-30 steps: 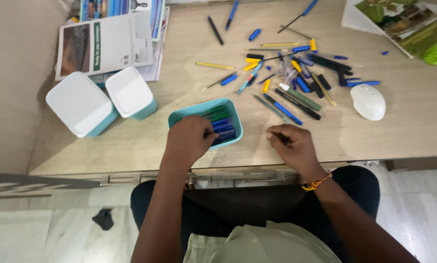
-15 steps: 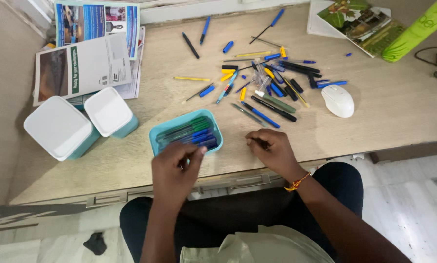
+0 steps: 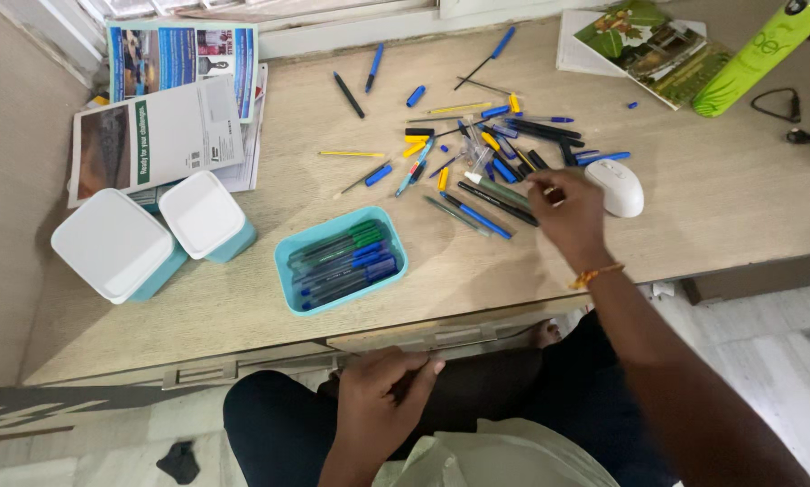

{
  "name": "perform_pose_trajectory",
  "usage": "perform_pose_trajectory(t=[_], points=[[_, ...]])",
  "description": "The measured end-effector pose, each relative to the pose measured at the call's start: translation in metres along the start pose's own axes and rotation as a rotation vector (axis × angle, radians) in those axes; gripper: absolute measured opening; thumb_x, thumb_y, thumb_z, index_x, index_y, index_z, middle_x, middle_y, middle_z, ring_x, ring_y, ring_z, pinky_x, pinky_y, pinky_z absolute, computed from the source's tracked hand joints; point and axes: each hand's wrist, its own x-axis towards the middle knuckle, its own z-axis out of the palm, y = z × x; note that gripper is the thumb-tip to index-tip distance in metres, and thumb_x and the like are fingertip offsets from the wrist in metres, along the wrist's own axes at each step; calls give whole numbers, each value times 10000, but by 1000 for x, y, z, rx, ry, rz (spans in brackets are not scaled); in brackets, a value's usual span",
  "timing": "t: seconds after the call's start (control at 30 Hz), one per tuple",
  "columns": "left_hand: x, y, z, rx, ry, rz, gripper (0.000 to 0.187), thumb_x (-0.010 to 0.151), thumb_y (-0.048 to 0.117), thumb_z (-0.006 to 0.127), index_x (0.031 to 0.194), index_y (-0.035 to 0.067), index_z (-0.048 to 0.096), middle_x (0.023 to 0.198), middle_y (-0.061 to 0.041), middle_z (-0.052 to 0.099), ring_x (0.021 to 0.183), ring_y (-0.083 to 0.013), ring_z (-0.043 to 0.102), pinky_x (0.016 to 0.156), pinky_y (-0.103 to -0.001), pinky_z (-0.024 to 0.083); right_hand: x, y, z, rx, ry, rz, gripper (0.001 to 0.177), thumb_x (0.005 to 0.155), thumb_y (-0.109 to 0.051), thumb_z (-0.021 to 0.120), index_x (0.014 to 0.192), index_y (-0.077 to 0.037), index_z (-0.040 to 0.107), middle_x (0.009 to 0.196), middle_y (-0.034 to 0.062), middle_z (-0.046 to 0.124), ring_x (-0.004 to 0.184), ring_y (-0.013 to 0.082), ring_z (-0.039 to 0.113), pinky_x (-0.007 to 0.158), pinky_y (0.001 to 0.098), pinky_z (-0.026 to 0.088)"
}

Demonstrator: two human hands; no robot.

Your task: The person unscrews several pens, removes and replaces the ink refills, and organizes the pens and caps in a blue plastic container on a desk.

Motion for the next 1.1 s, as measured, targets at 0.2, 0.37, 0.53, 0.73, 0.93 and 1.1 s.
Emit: perform_pose_trajectory(t=[0.2,0.37,0.53,0.73,0.93,1.1], points=[[-4,-5,2,30,19,15,117,813,132,848,809,41,774,590,-51,645,453,-134,563,425,-301,403,31,29,-16,-456,-132,-80,150,886,-144,733,1014,-116,804,982,122,701,856,289,690,785,416,558],[-5,-6,5,-13,-9,-23,131,810,134,851,793,32,770,578,-44,643,447,-125,554,419,-295,391,39,35,-13,-491,-191,-77,201,884,-147,682,1038,-146,811,997,101,694,941,297,677,842,425,555],[-4,-6,6,-2,-39,-51,134,815,132,851,771,38,767,576,-37,647,455,-118,550,423,-289,387,37,22,-13,-563,-178,-25,193,890,-236,728,1035,-128,798,1038,114,685,951,312,673,815,443,553],[-6,-9,6,10,-26,-22,129,816,134,851,777,47,766,577,-36,648,465,-117,554,437,-286,399,44,19,-10,-748,-179,14,145,941,-220,696,969,-123,801,1058,124,675,937,320,689,819,437,576],[-7,-10,5,-5,-70,-82,134,822,128,847,772,45,754,609,-42,671,478,-122,576,436,-285,414,41,-8,2,-593,-85,-109,183,885,-205,722,1005,-74,766,1088,119,664,866,308,687,776,434,569],[-11,-6,5,-44,-51,-80,144,822,103,848,773,14,746,568,-70,616,466,-158,543,459,-309,394,51,-24,14,-510,-193,-265,262,889,-239,740,1101,-87,764,1059,114,655,942,340,661,817,444,556]])
